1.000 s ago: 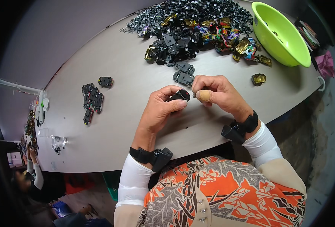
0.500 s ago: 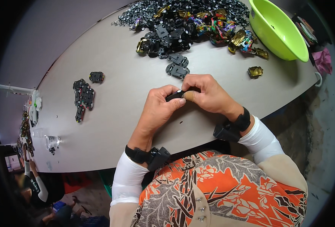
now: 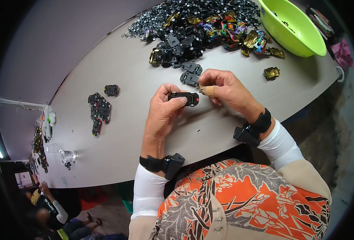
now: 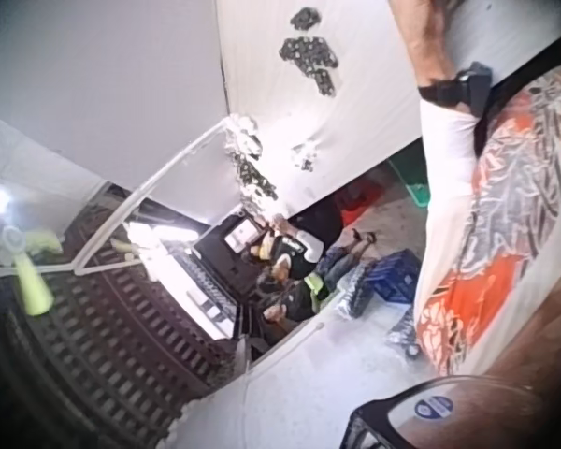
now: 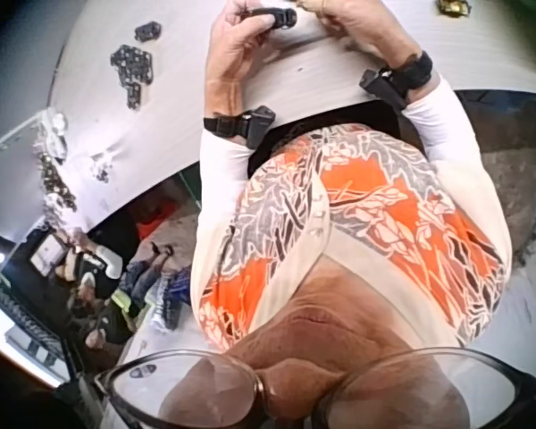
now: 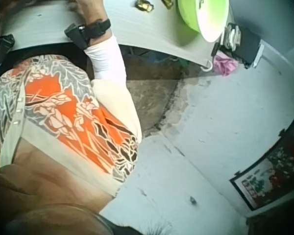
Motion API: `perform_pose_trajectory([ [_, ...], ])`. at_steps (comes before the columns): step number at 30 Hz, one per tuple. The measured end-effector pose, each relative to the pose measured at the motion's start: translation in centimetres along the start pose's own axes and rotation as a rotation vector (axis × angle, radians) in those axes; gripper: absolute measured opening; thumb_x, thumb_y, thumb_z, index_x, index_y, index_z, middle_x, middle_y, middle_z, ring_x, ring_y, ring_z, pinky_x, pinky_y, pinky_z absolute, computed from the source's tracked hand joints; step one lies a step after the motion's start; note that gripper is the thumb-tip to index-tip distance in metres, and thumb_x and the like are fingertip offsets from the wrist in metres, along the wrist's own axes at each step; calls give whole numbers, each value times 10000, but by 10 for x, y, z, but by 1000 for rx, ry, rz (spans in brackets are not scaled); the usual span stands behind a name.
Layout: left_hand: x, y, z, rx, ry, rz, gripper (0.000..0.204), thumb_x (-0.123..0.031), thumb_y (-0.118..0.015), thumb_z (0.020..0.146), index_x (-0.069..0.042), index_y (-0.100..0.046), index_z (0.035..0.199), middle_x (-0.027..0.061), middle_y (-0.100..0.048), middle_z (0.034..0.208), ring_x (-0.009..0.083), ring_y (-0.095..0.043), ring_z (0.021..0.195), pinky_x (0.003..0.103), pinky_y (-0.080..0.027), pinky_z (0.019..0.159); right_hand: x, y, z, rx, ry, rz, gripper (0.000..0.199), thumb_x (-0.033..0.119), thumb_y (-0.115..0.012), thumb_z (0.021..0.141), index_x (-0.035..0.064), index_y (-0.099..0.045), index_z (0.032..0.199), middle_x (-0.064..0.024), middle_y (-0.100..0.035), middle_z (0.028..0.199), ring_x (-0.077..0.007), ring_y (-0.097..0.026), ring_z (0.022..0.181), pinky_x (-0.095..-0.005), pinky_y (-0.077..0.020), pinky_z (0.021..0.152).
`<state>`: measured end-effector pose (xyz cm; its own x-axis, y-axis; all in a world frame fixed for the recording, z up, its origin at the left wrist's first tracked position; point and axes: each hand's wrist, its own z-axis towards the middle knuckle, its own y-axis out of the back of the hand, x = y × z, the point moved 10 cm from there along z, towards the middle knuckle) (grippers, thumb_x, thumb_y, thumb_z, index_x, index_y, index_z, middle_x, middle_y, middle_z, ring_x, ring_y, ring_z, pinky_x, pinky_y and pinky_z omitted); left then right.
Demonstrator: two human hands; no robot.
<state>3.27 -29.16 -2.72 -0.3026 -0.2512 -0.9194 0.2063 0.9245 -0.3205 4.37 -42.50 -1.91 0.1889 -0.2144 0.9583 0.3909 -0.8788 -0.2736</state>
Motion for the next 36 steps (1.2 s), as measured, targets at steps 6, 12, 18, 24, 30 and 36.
perform_pose_trajectory([
  [6,1,-1,3,-27,-52,-117,227,-110,-629,811,-45,-534,1007,65,-601,863,119,-583,723,235,-466,567,0,-23,-5,146,-26,-92,111,14,-572,784,22,-591,894,9,-571,729,-46,-486,530,-197,-385,460],
  [12,-6,-22,0,66,-136,-208,194,-150,-592,868,-22,-584,1014,82,-625,874,142,-623,804,273,-531,680,16,-4,-3,-15,47,-55,95,-2,-598,733,15,-602,827,0,-583,701,-50,-541,584,-196,-443,503],
  [18,-1,-24,-5,95,-35,73,234,-101,-644,802,2,-588,1005,89,-636,801,150,-628,698,241,-500,580,22,-1,-5,38,102,-89,72,11,-607,730,23,-604,801,0,-581,685,-46,-537,565,-183,-431,482],
  [24,2,-27,-5,111,-60,103,176,-59,-650,784,-2,-614,946,38,-635,764,85,-605,674,187,-469,573,27,-5,-6,56,133,-97,66,18,-614,721,31,-614,785,8,-580,675,-47,-542,588,-193,-431,486],
  [30,1,-28,-8,118,-62,210,140,-74,-664,775,-4,-619,887,-10,-593,698,28,-501,578,163,-391,509,25,-15,-9,106,120,-151,78,9,-602,727,18,-619,803,2,-581,698,-56,-540,588,-189,-433,512],
  [36,4,-27,-9,90,-29,316,122,-73,-662,776,3,-614,860,-46,-537,656,15,-447,554,166,-354,489,30,-17,-10,83,260,-411,87,-7,-592,716,-22,-606,800,-73,-606,715,-126,-556,596,-251,-440,559],
])
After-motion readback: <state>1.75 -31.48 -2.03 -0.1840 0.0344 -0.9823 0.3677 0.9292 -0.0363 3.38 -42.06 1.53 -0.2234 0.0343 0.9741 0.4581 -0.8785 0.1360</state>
